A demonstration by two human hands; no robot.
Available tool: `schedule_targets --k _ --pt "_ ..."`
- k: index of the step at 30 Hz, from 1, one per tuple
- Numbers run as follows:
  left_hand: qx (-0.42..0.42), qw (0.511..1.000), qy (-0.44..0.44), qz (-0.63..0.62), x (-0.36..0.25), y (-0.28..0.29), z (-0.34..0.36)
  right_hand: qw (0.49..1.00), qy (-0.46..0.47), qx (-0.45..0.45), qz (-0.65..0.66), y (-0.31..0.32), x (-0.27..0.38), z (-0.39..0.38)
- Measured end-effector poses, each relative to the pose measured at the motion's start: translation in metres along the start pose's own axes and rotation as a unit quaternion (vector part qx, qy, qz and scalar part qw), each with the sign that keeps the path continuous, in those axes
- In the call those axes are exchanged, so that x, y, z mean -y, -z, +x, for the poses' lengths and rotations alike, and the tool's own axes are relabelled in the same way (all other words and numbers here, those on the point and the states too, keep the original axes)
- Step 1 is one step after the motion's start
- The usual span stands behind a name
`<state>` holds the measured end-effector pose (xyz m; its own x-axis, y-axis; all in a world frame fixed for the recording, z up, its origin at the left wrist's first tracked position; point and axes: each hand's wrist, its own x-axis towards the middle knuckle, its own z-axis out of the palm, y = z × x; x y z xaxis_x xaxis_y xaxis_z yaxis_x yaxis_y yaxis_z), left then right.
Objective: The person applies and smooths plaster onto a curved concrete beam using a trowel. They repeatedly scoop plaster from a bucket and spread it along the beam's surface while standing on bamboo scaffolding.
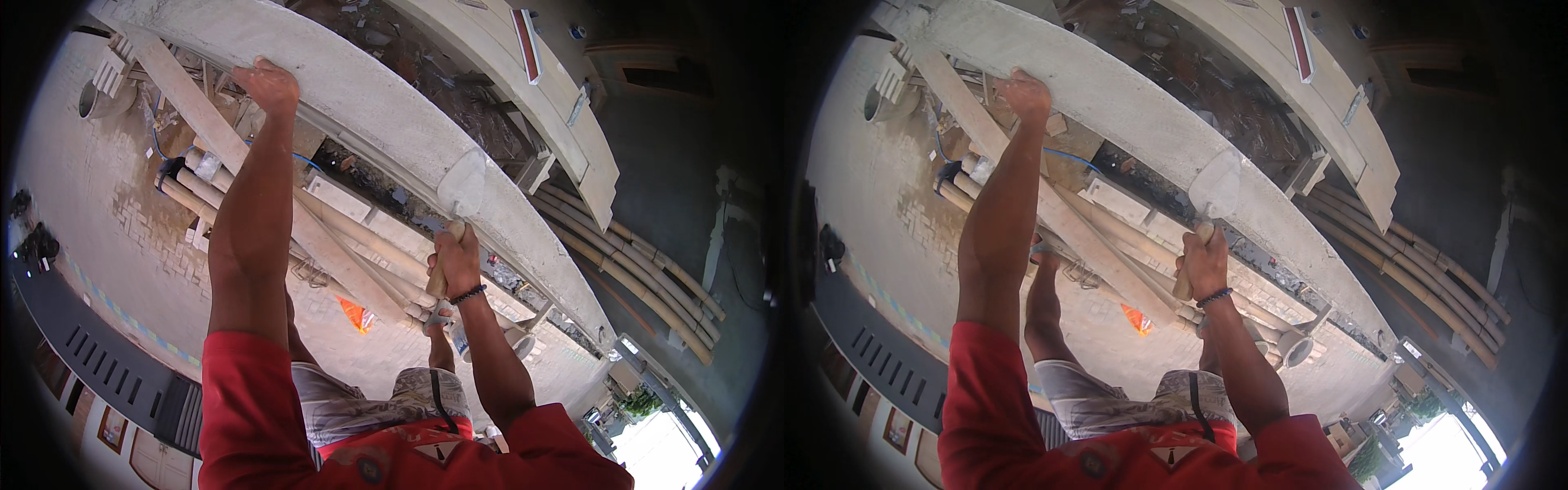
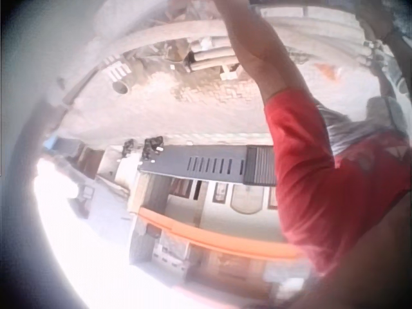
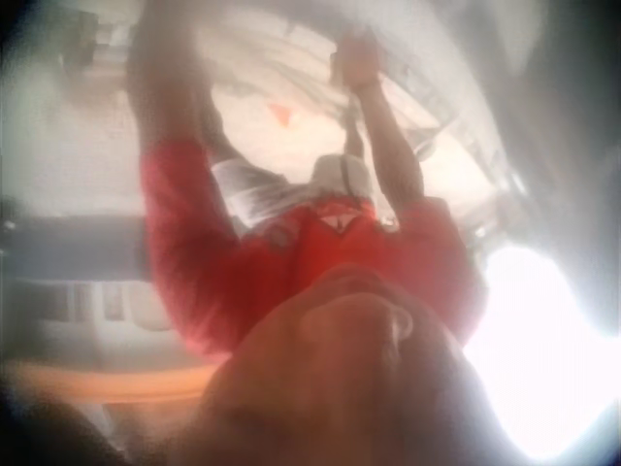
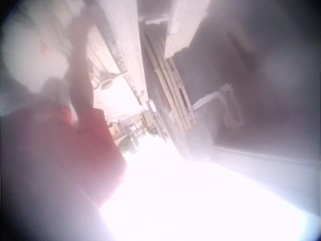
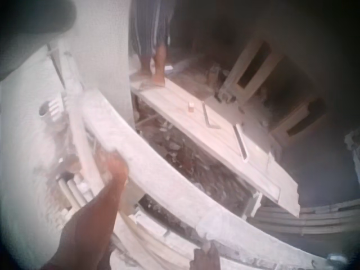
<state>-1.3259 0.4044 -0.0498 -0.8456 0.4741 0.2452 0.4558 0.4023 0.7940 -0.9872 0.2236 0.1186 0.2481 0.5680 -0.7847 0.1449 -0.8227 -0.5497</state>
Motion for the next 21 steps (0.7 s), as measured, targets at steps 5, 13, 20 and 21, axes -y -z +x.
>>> schedule_targets --k 5,13,20,21 --pt "0.042 0.998 0.013 -0.039 -0.023 0.002 -0.016 0.976 0.057 0.200 -0.059 -0.107 0.095 0.018" --pt "0.038 0.994 0.080 -0.063 -0.021 0.009 -0.004 0.964 0.234 -0.021 0.125 -0.006 0.053 0.103" --pt "0.229 0.939 -0.251 0.060 -0.104 0.061 -0.101 0.941 0.269 -0.058 0.198 0.024 0.029 0.137" --pt "0.347 0.880 -0.324 0.031 -0.113 0.067 -0.129 0.940 0.263 -0.050 0.213 0.021 0.026 0.136"
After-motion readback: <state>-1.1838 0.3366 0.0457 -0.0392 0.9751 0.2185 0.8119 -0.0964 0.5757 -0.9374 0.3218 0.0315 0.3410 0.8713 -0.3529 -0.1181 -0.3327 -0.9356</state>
